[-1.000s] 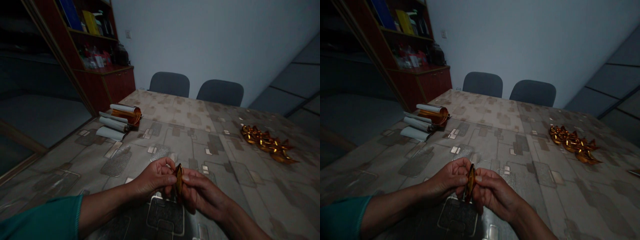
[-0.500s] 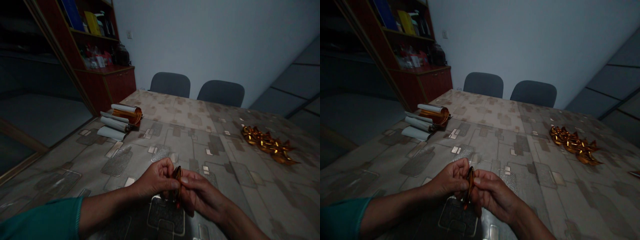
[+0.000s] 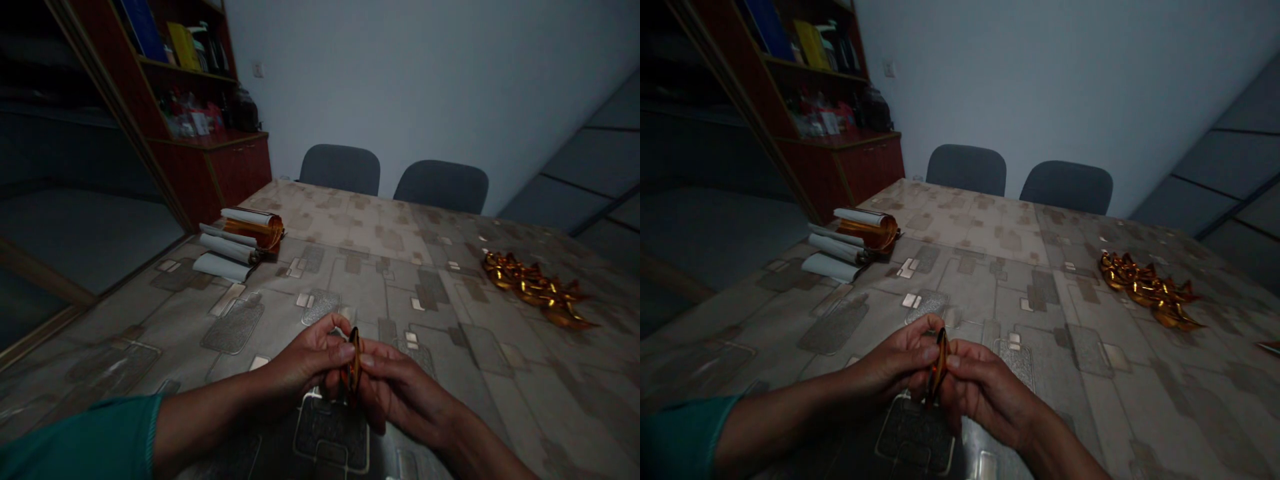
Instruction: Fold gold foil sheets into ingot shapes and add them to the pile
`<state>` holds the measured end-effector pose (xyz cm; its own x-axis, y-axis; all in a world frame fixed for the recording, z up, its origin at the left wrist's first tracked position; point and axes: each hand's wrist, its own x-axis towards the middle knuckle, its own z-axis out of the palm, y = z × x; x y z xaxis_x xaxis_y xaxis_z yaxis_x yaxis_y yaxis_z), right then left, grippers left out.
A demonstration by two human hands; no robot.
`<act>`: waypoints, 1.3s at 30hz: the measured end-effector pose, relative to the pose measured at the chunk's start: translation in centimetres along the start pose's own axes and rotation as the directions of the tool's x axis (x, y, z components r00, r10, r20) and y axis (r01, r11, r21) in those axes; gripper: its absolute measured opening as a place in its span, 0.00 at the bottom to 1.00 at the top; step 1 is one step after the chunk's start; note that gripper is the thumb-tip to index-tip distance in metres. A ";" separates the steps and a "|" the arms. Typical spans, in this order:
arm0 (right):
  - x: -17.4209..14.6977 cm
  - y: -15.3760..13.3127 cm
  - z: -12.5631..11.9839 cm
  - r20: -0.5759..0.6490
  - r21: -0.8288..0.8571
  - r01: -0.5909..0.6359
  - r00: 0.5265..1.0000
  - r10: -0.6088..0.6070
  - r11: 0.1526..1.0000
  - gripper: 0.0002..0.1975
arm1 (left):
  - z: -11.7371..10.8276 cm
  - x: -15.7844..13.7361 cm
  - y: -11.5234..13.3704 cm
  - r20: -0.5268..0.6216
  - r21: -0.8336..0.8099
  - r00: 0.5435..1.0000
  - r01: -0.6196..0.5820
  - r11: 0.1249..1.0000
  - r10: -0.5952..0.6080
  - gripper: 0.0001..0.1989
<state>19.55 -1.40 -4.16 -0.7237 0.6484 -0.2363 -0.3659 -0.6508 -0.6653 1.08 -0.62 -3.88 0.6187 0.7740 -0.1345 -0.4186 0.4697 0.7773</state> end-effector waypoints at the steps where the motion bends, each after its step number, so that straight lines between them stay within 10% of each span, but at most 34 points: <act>1: 0.0 0.0 0.0 -0.002 0.000 0.004 1.000 -0.004 1.000 0.15 | 0.1 0.0 0.0 -0.002 0.003 1.000 -0.014 1.000 0.014 0.22; 39: 0.0 -0.2 1.0 -0.080 -0.273 0.103 0.988 -0.129 0.957 0.16 | 0.5 0.0 -0.1 -0.196 0.247 0.976 -0.038 0.968 0.089 0.25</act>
<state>19.05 -1.68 -3.36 -0.6209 0.7567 -0.2046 -0.2648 -0.4481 -0.8539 1.46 -0.86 -3.62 0.4364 0.8809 -0.1831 -0.2651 0.3204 0.9094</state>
